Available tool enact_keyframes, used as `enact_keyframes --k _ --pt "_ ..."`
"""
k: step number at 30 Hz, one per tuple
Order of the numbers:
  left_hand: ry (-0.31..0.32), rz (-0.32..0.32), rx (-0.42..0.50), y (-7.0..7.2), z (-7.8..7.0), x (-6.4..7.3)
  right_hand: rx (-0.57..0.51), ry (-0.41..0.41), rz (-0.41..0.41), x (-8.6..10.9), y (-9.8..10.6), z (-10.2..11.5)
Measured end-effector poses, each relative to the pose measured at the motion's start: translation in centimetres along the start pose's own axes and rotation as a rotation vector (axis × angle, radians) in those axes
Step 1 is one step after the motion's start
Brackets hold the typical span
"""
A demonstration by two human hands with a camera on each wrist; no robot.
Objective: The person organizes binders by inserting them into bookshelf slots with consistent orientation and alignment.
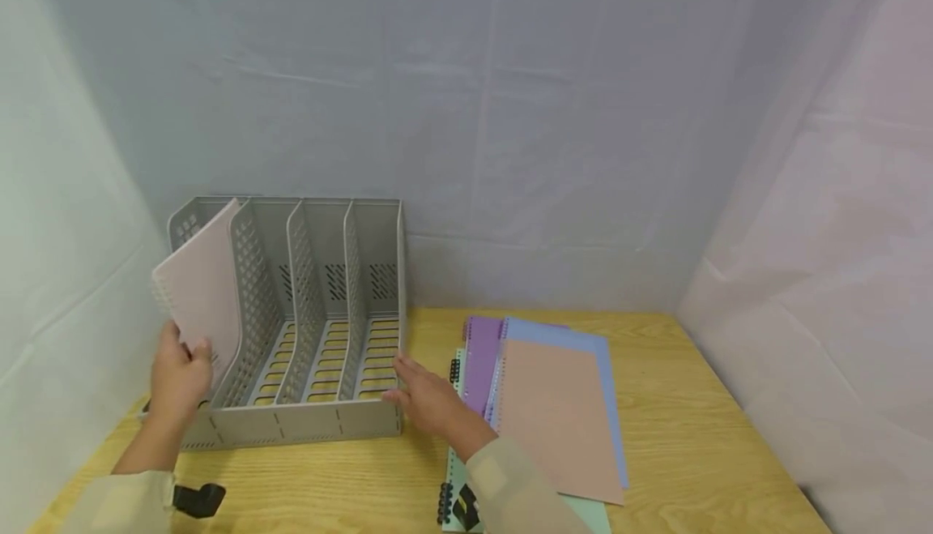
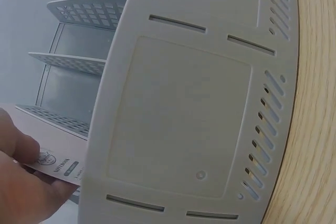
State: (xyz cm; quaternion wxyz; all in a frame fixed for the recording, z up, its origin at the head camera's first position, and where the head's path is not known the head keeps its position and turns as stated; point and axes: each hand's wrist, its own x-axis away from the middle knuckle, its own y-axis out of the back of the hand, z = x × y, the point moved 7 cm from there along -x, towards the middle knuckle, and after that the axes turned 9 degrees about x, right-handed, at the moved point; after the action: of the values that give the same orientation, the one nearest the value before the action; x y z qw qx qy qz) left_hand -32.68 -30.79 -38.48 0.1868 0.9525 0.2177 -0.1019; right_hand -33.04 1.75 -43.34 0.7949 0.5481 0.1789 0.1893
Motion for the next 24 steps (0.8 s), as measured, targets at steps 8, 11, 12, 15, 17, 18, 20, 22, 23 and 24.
enact_keyframes --k 8,11,12,15,17,18,20,22,23,24 --pt "0.032 0.019 -0.080 -0.2 1.0 -0.2 -0.011 -0.004 -0.003 0.1 -0.1 0.0" --pt "0.036 0.020 -0.105 -0.2 1.4 -0.3 -0.007 -0.004 -0.010 0.1 0.0 0.0" --pt "0.040 0.020 -0.111 -0.3 1.5 -0.3 -0.009 -0.003 -0.012 0.1 0.1 0.0" --pt "0.043 0.019 -0.117 -0.3 1.7 -0.3 -0.016 -0.004 -0.012 0.1 0.0 0.0" --pt "0.029 0.016 -0.114 -0.3 1.6 -0.4 -0.025 -0.009 -0.010 0.1 0.0 0.0" --pt "0.019 0.013 -0.111 -0.3 1.6 -0.4 -0.027 -0.011 -0.010 0.1 0.0 0.0" --pt "0.003 0.012 -0.108 -0.4 1.5 -0.5 -0.032 -0.016 -0.008 0.1 0.0 0.0" --pt "-0.004 0.017 -0.104 -0.5 1.5 -0.6 -0.031 -0.019 -0.010 0.1 0.1 0.0" --pt "-0.002 0.020 -0.103 -0.5 1.5 -0.6 -0.030 -0.021 -0.008 0.1 0.1 0.0" --pt "0.003 0.021 -0.104 -0.5 1.6 -0.6 -0.029 -0.023 -0.008 0.1 0.1 0.0"
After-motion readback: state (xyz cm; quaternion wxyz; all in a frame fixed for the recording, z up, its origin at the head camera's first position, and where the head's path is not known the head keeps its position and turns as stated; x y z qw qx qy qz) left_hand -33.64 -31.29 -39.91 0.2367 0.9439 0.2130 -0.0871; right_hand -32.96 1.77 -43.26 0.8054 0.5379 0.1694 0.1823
